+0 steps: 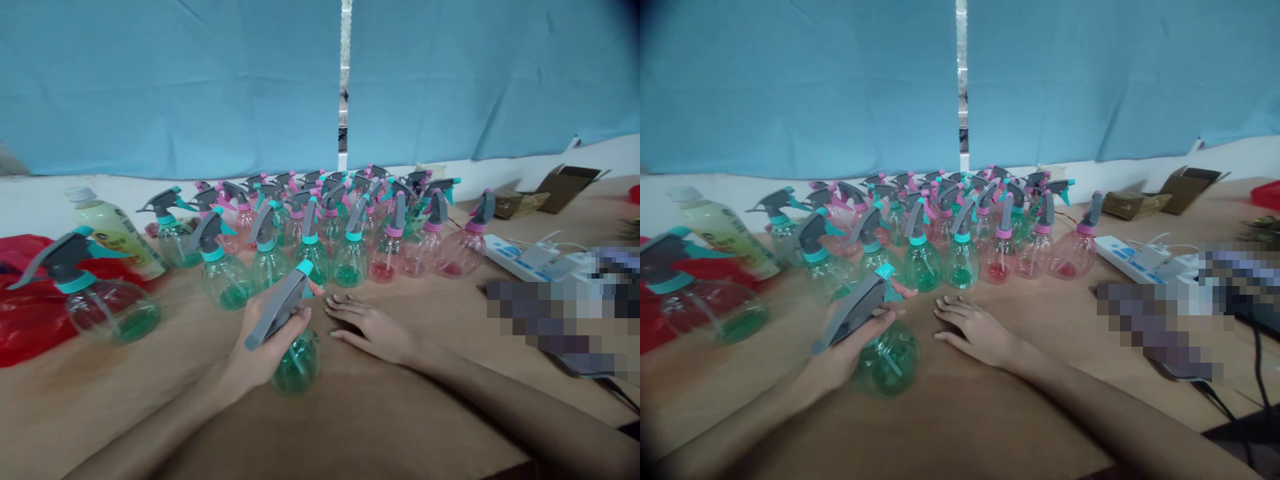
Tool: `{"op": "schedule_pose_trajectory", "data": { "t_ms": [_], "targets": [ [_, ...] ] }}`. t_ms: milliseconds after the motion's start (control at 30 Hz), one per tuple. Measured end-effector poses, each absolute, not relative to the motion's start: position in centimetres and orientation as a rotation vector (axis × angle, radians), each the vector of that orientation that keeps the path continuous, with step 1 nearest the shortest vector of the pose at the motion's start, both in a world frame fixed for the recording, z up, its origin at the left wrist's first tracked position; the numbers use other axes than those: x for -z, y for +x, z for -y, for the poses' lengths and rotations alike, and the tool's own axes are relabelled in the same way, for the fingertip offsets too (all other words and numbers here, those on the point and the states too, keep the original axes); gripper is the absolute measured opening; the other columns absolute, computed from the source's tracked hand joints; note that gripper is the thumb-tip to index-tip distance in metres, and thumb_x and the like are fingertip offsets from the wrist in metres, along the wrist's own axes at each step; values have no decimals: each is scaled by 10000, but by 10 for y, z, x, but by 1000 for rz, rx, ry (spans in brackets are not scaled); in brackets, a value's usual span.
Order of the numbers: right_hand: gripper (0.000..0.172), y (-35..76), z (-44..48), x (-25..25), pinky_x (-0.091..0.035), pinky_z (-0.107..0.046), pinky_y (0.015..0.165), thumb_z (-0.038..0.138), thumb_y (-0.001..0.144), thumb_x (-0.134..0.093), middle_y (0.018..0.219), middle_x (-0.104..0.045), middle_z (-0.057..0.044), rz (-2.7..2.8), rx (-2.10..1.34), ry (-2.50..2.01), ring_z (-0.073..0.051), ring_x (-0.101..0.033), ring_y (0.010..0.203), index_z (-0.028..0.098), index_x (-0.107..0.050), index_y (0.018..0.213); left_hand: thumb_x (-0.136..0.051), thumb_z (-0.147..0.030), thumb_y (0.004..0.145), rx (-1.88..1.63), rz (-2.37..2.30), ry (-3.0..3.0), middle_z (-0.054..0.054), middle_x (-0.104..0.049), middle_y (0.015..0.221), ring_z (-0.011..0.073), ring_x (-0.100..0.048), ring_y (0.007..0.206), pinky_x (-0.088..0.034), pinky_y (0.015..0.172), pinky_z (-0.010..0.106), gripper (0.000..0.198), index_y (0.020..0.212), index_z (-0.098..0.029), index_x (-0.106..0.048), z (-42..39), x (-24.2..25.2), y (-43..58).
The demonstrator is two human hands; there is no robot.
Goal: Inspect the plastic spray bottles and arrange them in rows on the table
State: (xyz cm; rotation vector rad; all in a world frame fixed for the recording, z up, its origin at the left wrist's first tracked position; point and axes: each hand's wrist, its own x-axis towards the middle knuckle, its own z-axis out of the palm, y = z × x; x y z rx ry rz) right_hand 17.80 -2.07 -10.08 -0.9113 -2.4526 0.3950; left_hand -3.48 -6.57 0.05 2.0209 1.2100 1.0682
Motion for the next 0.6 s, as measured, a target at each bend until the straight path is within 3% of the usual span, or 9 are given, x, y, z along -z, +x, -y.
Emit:
{"op": "schedule_pose_trajectory", "data": {
  "t_ms": [267, 433, 600],
  "targets": [
    [503, 178, 20, 101, -295, -431, 1102, 447, 908, -436, 1376, -471, -84, 2467, -379, -907, -210, -380, 1307, 192, -443, 1342, -507, -298, 829, -1084, -1212, 2042, -37, -541, 592, 140, -499, 500, -426, 554, 286, 166, 944, -244, -613, 66, -3, -34],
    [512, 178, 20, 102, -289, -433, 1105, 449, 912, -427, 1379, -467, -83, 2483, -376, -923, -208, -372, 1311, 184, -429, 1350, -516, -309, 836, -1111, -1206, 1991, -15, -594, 673, 163, -575, 617, -439, 635, 305, 110, 852, -226, -585, 65, 3, -36],
    [496, 178, 20, 102, -294, -454, 1098, 443, 912, -434, 1373, -474, -75, 2452, -393, -897, -212, -386, 1303, 216, -424, 1353, -515, -316, 833, -1091, -1190, 2031, -3, -610, 727, 158, -564, 628, -429, 584, 289, 108, 802, -223, -561, 67, -4, -35]
  ]
}}
